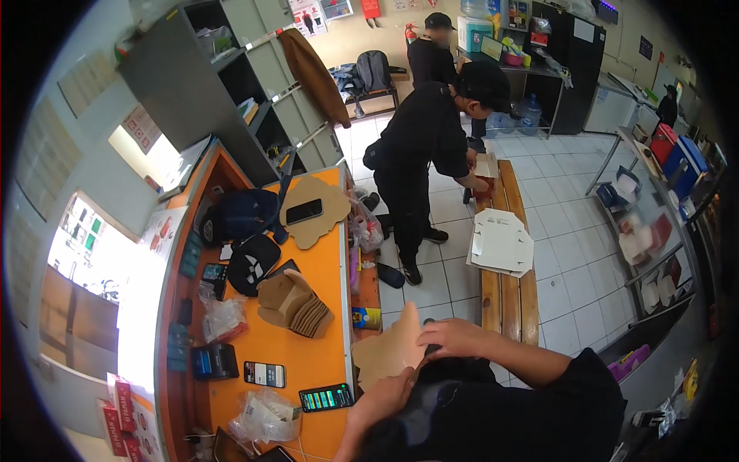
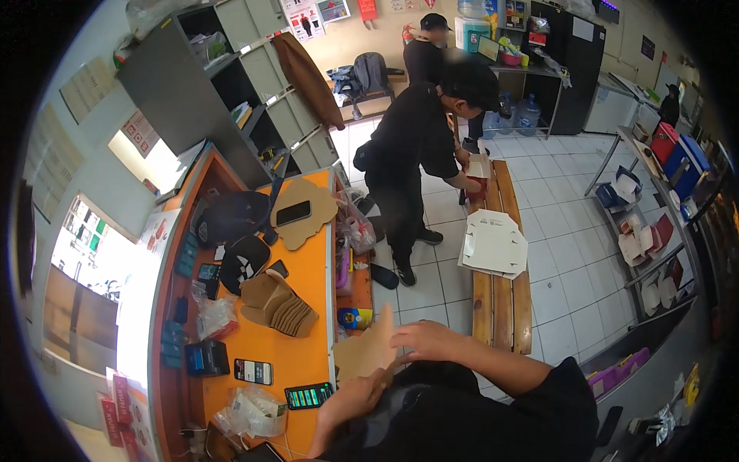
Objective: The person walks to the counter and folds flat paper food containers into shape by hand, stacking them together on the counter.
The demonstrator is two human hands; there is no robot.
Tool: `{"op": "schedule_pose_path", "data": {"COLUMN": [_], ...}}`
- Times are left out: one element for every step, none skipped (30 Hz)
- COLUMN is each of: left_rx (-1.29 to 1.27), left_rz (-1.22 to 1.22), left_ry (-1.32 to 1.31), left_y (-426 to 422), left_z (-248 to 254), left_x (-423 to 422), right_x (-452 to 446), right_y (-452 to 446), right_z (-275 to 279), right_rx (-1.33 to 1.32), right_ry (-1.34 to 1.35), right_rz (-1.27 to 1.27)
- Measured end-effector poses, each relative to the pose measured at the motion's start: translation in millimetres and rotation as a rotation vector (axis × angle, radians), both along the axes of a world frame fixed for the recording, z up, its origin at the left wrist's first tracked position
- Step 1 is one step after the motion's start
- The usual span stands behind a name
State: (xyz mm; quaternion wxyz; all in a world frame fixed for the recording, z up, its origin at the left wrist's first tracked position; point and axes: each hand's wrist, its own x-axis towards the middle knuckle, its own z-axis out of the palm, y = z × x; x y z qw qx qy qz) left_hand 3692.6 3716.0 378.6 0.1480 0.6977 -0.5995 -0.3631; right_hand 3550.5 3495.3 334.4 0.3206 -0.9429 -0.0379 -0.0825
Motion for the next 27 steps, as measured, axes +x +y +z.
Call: {"op": "schedule_pose_path", "data": {"left_rx": [-0.011, -0.023, -0.01, -0.003, 0.0, -0.013, -0.023, -0.024, 0.09, -0.02, -0.029, -0.061, -0.089, -0.118, -0.168, -0.222, -0.282, -0.261, -0.241, -0.223, -0.27, -0.286, -0.299, -0.31, -0.307, -0.302, -0.31], "left_rz": [0.02, 0.042, 0.041, 0.044, 0.051, 0.042, 0.037, 0.034, 0.098, 0.175, 0.193, 0.234, 0.274, 0.314, 0.24, 0.162, 0.078, 0.133, 0.185, 0.235, 0.263, 0.319, 0.378, 0.438, 0.552, 0.575, 0.587], "left_ry": [0.012, 0.027, 0.017, 0.014, 0.016, 0.043, 0.075, 0.112, 0.217, 0.371, 0.399, 0.345, 0.291, 0.235, 0.097, -0.044, -0.191, -0.139, -0.092, -0.047, -0.063, -0.023, 0.025, 0.079, 0.248, 0.24, 0.229], "left_y": [3, 5, 6, 5, 3, 1, 0, 3, 4, 14, 20, 14, -6, -17, -16, -19, -23, -22, -18, -15, -13, -11, -7, -3, 0, 7, 13], "left_z": [1, 3, 6, 10, 12, 13, 14, 16, 24, 16, -9, 15, 58, 80, 72, 58, 50, 48, 44, 42, 51, 49, 45, 43, 43, 39, 32], "left_x": [-1, -1, -1, -1, -1, 1, 5, 8, 14, 26, 46, 42, 34, 25, 20, 20, 21, 19, 17, 15, 8, 6, 2, -2, -6, -7, -3], "right_x": [-6, -9, -9, -8, -7, -4, -1, 0, 6, 7, 12, 18, 25, 31, 33, 32, 33, 35, 32, 31, 30, 29, 25, 23, 20, 16, 16], "right_y": [-1, 0, 4, 11, 14, 12, 11, 12, 5, 0, -4, -4, 1, 7, 13, 18, 19, 17, 16, 17, 20, 23, 26, 31, 35, 38, 43], "right_z": [1, 1, 0, -2, 0, 4, 7, 8, 5, 6, 16, 25, 37, 53, 60, 60, 61, 62, 58, 50, 42, 35, 33, 30, 26, 22, 19], "right_rx": [0.013, 0.027, 0.027, 0.022, 0.012, 0.028, 0.049, 0.079, 0.062, 0.019, -0.019, -0.053, -0.087, -0.123, -0.162, -0.161, -0.17, -0.183, -0.158, -0.155, -0.151, -0.145, -0.113, -0.073, -0.034, 0.0, 0.11], "right_ry": [0.031, 0.063, 0.041, 0.024, 0.012, 0.01, 0.013, 0.022, -0.001, 0.023, 0.038, 0.048, 0.066, 0.082, 0.097, 0.085, 0.065, 0.038, -0.053, -0.094, -0.133, -0.166, -0.205, -0.266, -0.323, -0.378, -0.382], "right_rz": [-0.015, -0.029, -0.048, -0.062, -0.072, -0.06, -0.045, -0.028, 0.017, 0.061, 0.102, 0.143, 0.184, 0.226, 0.269, 0.281, 0.29, 0.293, 0.262, 0.26, 0.26, 0.261, 0.241, 0.22, 0.199, 0.177, 0.103]}}
